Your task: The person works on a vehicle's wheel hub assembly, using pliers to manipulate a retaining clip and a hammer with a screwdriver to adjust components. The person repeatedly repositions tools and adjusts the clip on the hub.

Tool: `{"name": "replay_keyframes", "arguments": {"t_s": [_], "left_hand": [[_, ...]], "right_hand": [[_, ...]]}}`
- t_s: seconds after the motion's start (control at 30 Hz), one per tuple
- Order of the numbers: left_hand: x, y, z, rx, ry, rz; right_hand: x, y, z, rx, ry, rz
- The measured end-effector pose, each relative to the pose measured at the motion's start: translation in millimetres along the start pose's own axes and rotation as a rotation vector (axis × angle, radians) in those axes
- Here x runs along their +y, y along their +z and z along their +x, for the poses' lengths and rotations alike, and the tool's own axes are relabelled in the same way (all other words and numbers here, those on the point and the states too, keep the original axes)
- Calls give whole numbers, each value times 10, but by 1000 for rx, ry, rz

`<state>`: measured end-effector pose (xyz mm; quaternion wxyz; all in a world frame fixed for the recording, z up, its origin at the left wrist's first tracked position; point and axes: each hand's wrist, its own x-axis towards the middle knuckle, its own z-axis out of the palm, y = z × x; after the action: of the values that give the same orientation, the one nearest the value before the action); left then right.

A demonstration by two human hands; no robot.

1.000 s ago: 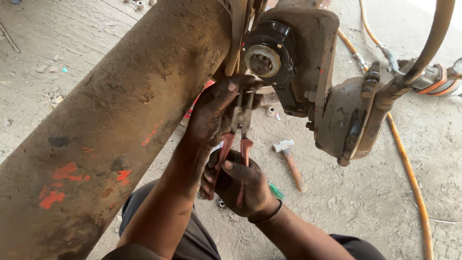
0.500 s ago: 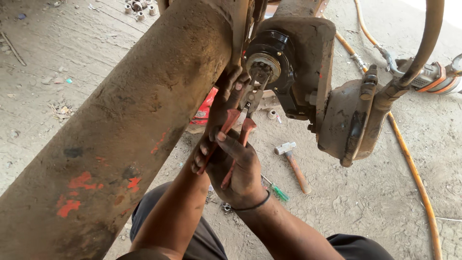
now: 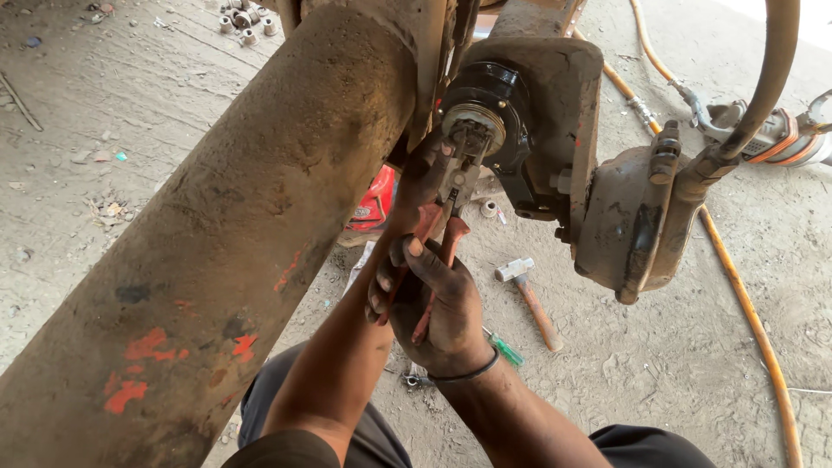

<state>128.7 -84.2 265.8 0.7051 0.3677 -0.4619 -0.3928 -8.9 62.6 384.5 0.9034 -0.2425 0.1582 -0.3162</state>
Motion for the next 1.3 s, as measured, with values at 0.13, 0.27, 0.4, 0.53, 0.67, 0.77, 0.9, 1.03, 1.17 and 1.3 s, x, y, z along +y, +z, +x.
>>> {"name": "replay_keyframes", "arguments": {"t_s": [0.13,0.27,0.4,0.53,0.67,0.77,0.9,1.03,1.17,1.3], "left_hand": [[-7,8,-52,-19,-7,-160],[37,67,-107,24,-24,-263],[-5,118,-58,56,-26,-440],[-66,109,-12,58,11,-363],[-85,108,-2,45,28,-359],[-48,131,22,44,45,-349],[116,191,-14,77,-11,-416],[396,271,-109,36,11,-457],[663,310,-182,-1,26,-473],[817,344,-179,11,-9,-486]], "right_hand": [[32,-60,30,9,-29,-15],[53,-124,75,13,-38,-41],[78,-188,123,22,-30,-58],[113,-223,168,31,-59,-79],[134,-232,195,64,-52,-85],[143,-231,202,80,-46,-100],[150,-227,210,67,-67,-113],[154,-215,221,52,-62,-104],[151,-190,222,65,-59,-101],[153,-165,230,75,-51,-93]]}}
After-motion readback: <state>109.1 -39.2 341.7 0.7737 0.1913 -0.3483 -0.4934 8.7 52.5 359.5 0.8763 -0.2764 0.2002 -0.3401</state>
